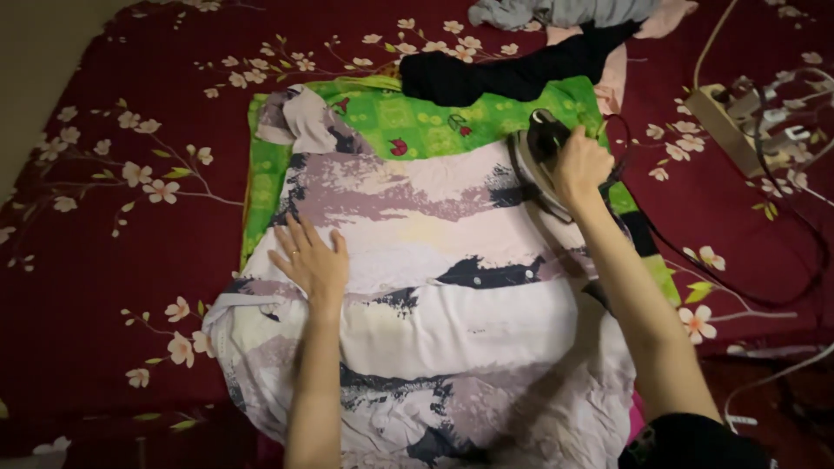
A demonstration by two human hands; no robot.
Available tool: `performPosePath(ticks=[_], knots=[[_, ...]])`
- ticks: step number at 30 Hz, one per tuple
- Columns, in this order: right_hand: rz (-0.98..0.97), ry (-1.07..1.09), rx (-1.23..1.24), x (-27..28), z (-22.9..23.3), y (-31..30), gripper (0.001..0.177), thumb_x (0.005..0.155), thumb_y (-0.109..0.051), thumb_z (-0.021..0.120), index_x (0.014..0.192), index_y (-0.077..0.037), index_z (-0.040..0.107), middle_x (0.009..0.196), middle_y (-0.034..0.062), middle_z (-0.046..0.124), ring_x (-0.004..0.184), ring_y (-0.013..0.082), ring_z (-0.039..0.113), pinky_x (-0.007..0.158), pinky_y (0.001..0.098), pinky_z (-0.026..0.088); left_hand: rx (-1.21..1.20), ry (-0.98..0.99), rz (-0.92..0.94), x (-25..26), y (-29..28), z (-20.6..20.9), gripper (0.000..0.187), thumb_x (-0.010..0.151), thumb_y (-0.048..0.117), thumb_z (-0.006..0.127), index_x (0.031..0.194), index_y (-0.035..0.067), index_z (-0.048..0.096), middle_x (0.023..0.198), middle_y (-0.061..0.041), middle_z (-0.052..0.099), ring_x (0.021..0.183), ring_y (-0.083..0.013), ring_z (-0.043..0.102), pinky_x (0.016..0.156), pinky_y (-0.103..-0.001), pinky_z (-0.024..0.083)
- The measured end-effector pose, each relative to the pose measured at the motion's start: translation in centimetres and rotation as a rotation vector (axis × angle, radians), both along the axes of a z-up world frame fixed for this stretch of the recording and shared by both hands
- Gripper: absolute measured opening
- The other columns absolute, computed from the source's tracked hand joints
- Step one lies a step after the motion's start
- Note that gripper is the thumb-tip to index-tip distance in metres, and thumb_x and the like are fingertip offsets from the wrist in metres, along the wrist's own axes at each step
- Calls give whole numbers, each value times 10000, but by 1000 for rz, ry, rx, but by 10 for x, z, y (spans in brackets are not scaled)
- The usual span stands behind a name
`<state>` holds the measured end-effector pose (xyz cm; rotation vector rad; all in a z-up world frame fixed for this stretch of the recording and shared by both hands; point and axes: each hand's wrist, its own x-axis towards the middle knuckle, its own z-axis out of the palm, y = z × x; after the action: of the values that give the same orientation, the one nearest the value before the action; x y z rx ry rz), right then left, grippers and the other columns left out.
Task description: Ironing a patterned garment on a bed to remove wrinkles.
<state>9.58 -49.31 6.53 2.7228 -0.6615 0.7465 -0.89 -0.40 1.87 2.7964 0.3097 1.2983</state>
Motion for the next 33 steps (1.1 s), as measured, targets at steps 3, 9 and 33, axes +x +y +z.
performPosePath(ticks=[3, 9, 33], knots=[[0, -30, -16, 11, 15, 15, 164, 980, -208, 583, 1076, -180, 712, 796, 77, 765, 725, 320, 779, 615, 464, 597, -10, 16, 11, 1, -1, 0, 653, 805, 371, 699, 1371, 49, 643, 1452, -156, 611, 1358, -401, 523, 1034, -639, 364], [115, 11, -14, 34, 21, 1, 289, 847, -425, 773, 995, -179, 744, 775, 112, 750, 702, 350, 764, 570, 472, 580, -18, 19, 15, 3, 0, -2, 665, 802, 384, 687, 1377, 53, 636, 1459, -156, 605, 1364, -401, 519, 1040, -641, 356], [380, -214, -151, 25, 8, 49, 397, 528, -368, 914, 833, -212, 713, 792, -17, 707, 832, 222, 664, 919, 485, 417, -28, 54, 11, 5, 0, -9, 671, 837, 387, 658, 1412, 44, 615, 1498, -171, 570, 1410, -402, 470, 1070, -643, 314]])
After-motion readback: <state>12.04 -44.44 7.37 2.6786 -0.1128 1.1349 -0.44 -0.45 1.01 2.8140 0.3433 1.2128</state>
